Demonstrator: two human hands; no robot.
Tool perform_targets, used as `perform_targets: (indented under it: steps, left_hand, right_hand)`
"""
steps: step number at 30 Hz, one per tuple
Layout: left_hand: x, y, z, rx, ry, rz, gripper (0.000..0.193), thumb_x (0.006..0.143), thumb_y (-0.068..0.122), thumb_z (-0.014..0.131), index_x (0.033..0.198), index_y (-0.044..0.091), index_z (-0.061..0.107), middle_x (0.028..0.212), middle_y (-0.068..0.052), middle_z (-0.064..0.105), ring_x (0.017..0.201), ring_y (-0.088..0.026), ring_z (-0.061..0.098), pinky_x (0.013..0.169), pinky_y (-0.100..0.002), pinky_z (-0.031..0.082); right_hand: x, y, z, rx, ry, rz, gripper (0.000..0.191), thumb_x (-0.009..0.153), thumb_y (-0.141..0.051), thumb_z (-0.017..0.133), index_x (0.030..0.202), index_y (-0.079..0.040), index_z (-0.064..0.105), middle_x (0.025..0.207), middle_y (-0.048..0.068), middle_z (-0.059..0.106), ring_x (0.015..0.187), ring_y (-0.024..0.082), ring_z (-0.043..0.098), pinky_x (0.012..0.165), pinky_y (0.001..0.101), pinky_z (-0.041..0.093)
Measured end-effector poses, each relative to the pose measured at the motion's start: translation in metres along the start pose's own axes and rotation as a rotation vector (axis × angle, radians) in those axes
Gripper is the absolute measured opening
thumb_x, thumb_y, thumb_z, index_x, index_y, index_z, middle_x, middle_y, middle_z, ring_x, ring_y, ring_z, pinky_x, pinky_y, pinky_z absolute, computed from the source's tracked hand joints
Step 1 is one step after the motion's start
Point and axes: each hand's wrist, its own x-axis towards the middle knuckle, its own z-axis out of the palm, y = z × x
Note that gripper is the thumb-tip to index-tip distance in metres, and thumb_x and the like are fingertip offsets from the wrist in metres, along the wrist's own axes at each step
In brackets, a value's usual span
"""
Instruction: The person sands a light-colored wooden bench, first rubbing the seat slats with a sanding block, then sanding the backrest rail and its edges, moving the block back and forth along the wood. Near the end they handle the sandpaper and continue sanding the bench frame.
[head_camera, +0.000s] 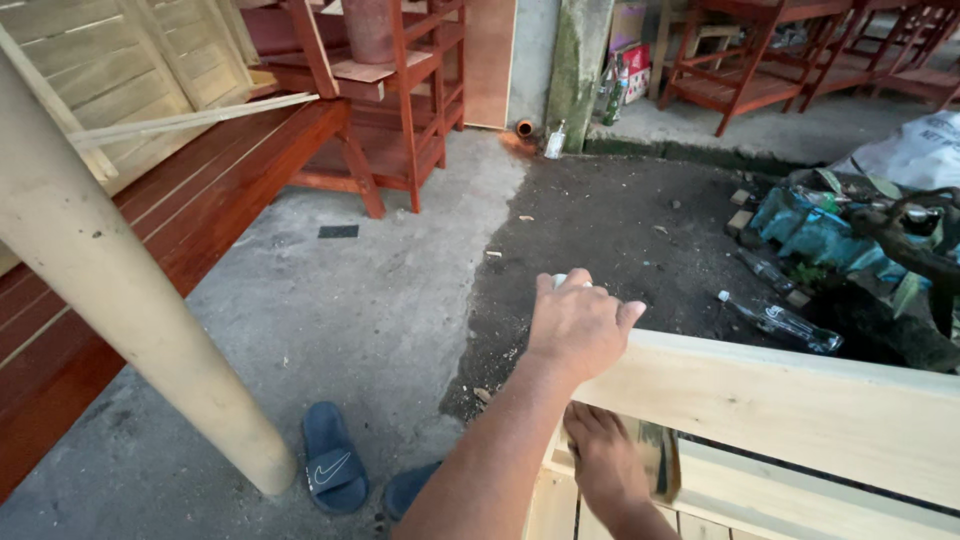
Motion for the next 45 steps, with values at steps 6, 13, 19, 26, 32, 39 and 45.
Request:
perform_targets:
  steps: [6,13,19,26,32,39,45]
  left_hand:
    - [-0.002,0.001,0.002,-0.009,-0.005,-0.006,0.056,0.104,0.045,0.040,0.088,0.011,0.081,0.097,-0.004,0.077,0.114,-0.023,0.058,0.101,-0.056,0.039]
    - [-0.001,0.001,-0.002,0.022,-0.030,-0.008,0.058,0.105,0.047,0.039,0.087,0.012,0.082,0.096,-0.003,0.077,0.114,-0.023,0.057,0.100,-0.053,0.038]
    - [-0.001,0.000,-0.002,0.012,-0.035,-0.007,0.056,0.105,0.045,0.039,0.089,0.012,0.081,0.100,-0.002,0.077,0.115,-0.022,0.057,0.100,-0.052,0.039]
    - [0.002,0.001,-0.003,0.006,-0.047,-0.015,0.056,0.105,0.046,0.040,0.088,0.011,0.081,0.095,-0.003,0.077,0.112,-0.023,0.057,0.098,-0.053,0.039]
    - [0.000,-0.001,0.000,0.010,0.019,0.011,0.055,0.103,0.046,0.043,0.086,0.010,0.081,0.096,-0.003,0.077,0.114,-0.024,0.058,0.099,-0.053,0.039]
    - [-0.001,-0.001,0.002,-0.011,0.012,-0.002,0.054,0.103,0.045,0.043,0.086,0.011,0.081,0.096,-0.003,0.077,0.113,-0.023,0.058,0.099,-0.054,0.038]
    - [-0.001,-0.001,-0.001,-0.001,0.020,0.016,0.054,0.103,0.045,0.043,0.086,0.012,0.082,0.096,-0.003,0.077,0.113,-0.023,0.058,0.098,-0.053,0.039]
  right_hand:
    - [0.011,-0.004,-0.006,0.024,-0.673,0.704,0.039,0.101,-0.014,0.054,0.136,-0.025,0.066,0.132,0.012,0.067,0.125,0.032,0.063,0.109,0.0441,0.049]
    - [0.003,-0.006,-0.007,-0.036,-0.018,-0.010,0.050,0.067,-0.003,0.063,0.117,-0.008,0.067,0.118,0.018,0.073,0.114,0.040,0.066,0.095,0.0524,0.047]
    - [-0.001,-0.003,0.000,0.002,-0.526,0.568,0.042,0.093,-0.005,0.057,0.130,-0.021,0.068,0.127,0.010,0.070,0.123,0.031,0.063,0.109,0.0431,0.048]
    - [0.005,-0.007,-0.008,0.012,-0.286,0.300,0.037,0.084,-0.003,0.057,0.117,-0.012,0.072,0.121,0.010,0.073,0.113,0.032,0.067,0.102,0.0464,0.050]
    - [0.003,-0.004,-0.003,-0.019,-0.240,0.271,0.040,0.082,-0.007,0.060,0.121,-0.011,0.069,0.120,0.013,0.071,0.119,0.035,0.061,0.102,0.0486,0.046]
    - [0.006,0.000,0.003,0.006,-0.563,0.689,0.037,0.098,-0.016,0.058,0.132,-0.027,0.069,0.130,0.010,0.067,0.125,0.030,0.059,0.110,0.0433,0.046]
    - [-0.004,0.004,0.007,0.006,-0.100,0.129,0.046,0.076,-0.010,0.061,0.122,-0.012,0.065,0.126,0.013,0.071,0.123,0.035,0.061,0.104,0.0520,0.042]
